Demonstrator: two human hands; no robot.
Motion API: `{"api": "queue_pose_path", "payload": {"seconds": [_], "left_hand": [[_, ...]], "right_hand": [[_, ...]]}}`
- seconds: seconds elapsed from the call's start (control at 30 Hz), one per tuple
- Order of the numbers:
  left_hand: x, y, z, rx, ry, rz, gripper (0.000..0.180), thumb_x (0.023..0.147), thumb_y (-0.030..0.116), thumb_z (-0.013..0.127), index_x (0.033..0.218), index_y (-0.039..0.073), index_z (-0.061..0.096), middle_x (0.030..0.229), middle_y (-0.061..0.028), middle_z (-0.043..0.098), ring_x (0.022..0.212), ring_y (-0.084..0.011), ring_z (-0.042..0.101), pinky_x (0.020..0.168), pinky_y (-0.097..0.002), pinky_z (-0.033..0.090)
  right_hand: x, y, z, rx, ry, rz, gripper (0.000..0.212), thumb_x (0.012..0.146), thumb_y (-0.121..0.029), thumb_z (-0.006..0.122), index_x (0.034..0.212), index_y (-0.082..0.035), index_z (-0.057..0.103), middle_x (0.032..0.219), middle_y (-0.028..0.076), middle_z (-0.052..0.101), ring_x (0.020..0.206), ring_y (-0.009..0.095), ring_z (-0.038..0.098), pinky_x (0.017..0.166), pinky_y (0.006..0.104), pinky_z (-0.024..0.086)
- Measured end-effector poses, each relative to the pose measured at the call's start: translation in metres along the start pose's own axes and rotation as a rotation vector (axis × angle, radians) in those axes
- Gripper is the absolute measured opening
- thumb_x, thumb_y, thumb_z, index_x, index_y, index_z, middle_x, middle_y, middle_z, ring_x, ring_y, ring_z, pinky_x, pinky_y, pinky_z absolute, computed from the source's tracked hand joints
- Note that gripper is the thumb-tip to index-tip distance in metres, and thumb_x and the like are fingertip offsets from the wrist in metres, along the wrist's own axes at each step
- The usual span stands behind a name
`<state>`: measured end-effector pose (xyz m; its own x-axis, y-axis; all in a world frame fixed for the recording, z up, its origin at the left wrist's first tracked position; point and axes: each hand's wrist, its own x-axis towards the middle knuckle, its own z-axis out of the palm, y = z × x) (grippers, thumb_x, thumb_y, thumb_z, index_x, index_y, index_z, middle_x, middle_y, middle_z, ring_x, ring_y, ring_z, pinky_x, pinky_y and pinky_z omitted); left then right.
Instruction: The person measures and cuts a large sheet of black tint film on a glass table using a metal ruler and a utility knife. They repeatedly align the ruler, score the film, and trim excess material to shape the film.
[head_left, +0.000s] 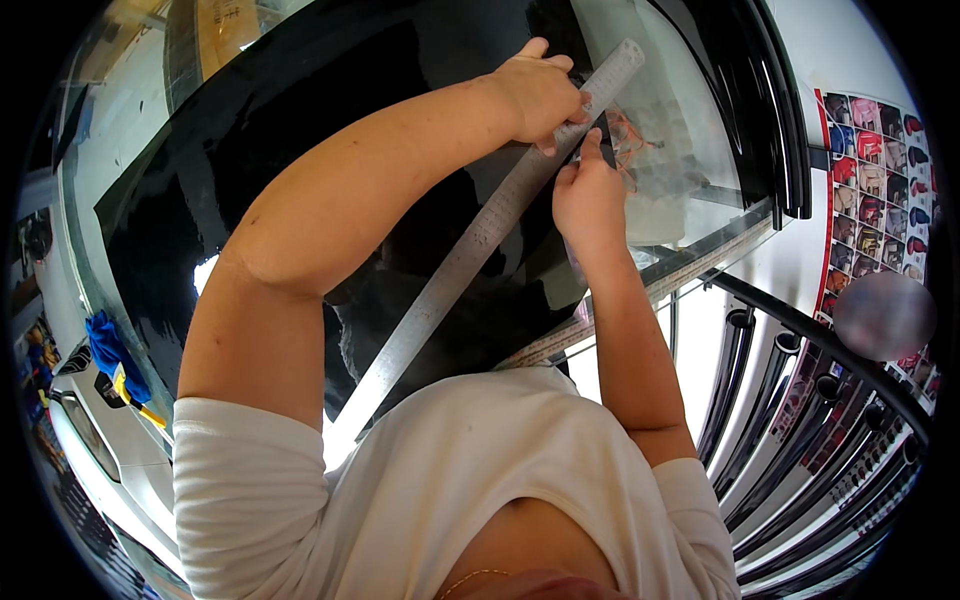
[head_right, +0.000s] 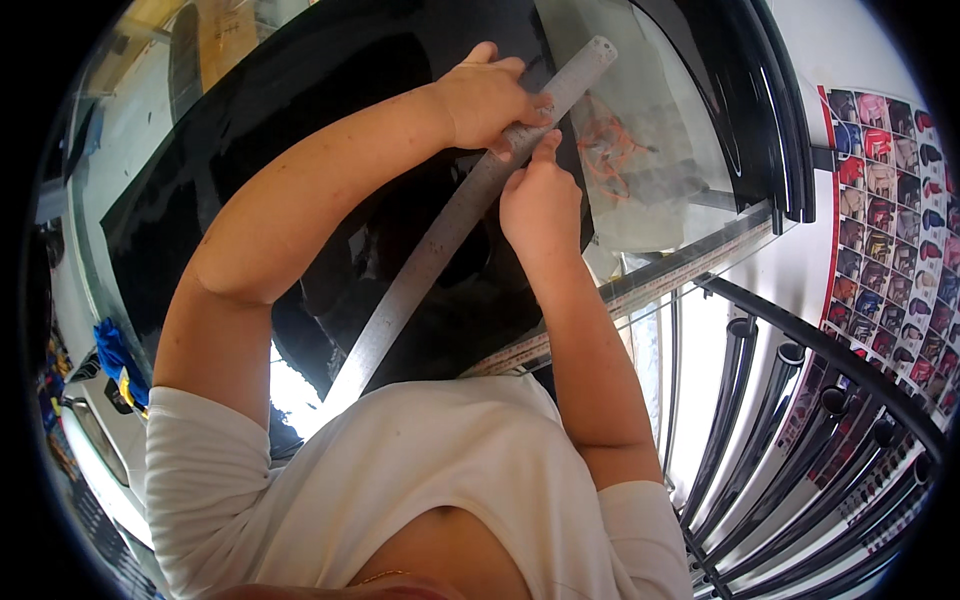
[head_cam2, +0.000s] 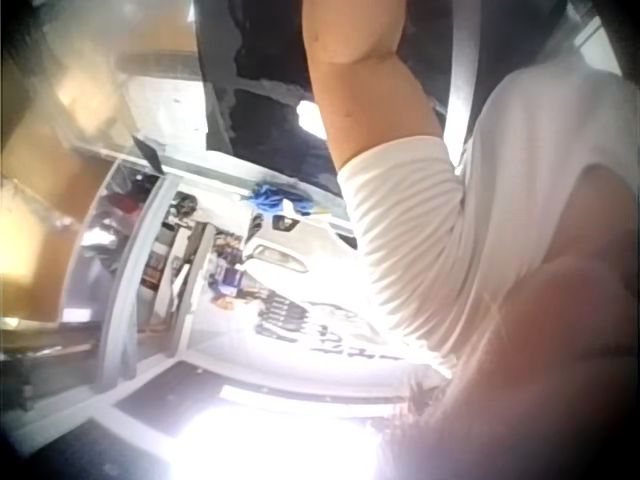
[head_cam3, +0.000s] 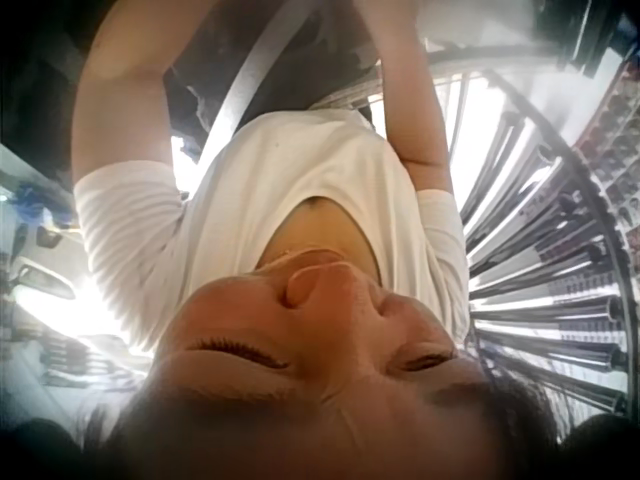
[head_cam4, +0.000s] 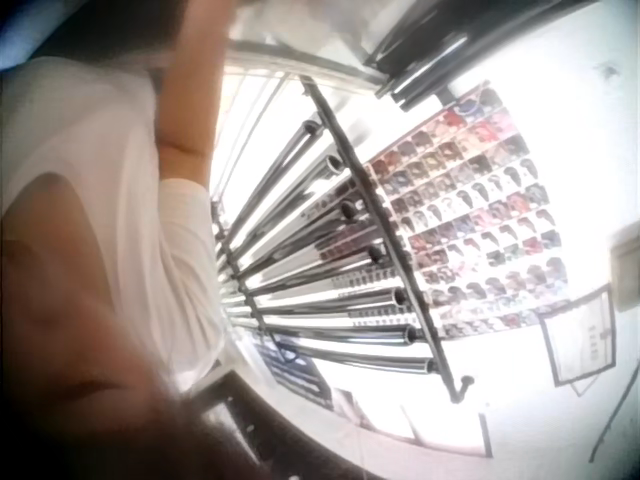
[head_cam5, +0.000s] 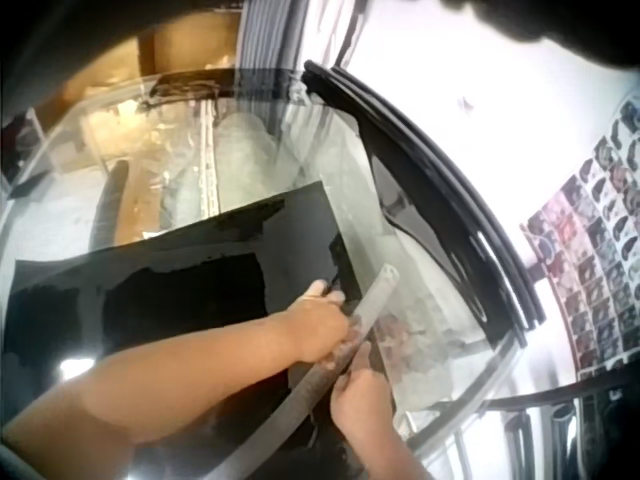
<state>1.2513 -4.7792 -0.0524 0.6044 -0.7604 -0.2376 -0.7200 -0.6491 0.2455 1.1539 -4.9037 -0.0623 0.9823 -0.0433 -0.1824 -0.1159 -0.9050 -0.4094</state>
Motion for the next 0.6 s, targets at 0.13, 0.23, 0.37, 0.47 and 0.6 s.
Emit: {"api": "queue_pose_path", "payload": {"seconds": [0.13,0.23,0.37,0.47,0.6], "left_hand": [[0.003,0.001,0.008,0.016,0.082,0.019,0.056,0.063,0.032,0.078,0.117,0.028,0.064,0.121,0.0101,0.060,0.107,-0.0153,0.047,0.091,-0.0383,0.028],[0.007,0.008,0.006,0.034,0.083,0.009,0.058,0.063,0.032,0.078,0.119,0.028,0.063,0.119,0.0100,0.060,0.106,-0.0157,0.048,0.092,-0.0387,0.028],[0.011,0.018,0.002,0.046,0.063,-0.021,0.060,0.064,0.032,0.078,0.121,0.028,0.062,0.119,0.0096,0.061,0.105,-0.0161,0.048,0.092,-0.0393,0.028],[0.015,0.021,0.001,0.044,0.064,-0.024,0.061,0.063,0.033,0.078,0.122,0.027,0.061,0.119,0.0091,0.061,0.103,-0.0164,0.048,0.092,-0.0385,0.027],[0.023,0.034,-0.010,0.069,0.084,-0.025,0.062,0.064,0.034,0.078,0.123,0.028,0.061,0.121,0.0088,0.060,0.103,-0.0169,0.048,0.091,-0.0371,0.027]], "right_hand": [[-0.014,0.001,-0.003,-0.012,-0.041,-0.047,0.058,0.080,-0.008,0.051,0.128,0.020,0.032,0.073,0.026,0.062,0.071,0.041,0.063,0.069,0.0473,0.051],[-0.028,0.001,-0.009,-0.030,-0.064,-0.067,0.059,0.080,-0.008,0.051,0.128,0.020,0.032,0.071,0.026,0.062,0.069,0.041,0.063,0.067,0.0469,0.051],[-0.041,0.010,-0.011,0.010,-0.085,-0.074,0.055,0.081,-0.007,0.050,0.129,0.015,0.036,0.070,0.024,0.062,0.067,0.041,0.062,0.067,0.0473,0.051],[-0.044,0.014,-0.015,0.032,-0.106,-0.086,0.058,0.080,-0.007,0.051,0.129,0.018,0.033,0.068,0.025,0.061,0.065,0.041,0.062,0.065,0.0467,0.051],[-0.047,0.022,-0.032,0.050,-0.111,-0.067,0.056,0.080,-0.007,0.050,0.129,0.016,0.036,0.067,0.025,0.061,0.064,0.042,0.061,0.066,0.0479,0.050]]}}
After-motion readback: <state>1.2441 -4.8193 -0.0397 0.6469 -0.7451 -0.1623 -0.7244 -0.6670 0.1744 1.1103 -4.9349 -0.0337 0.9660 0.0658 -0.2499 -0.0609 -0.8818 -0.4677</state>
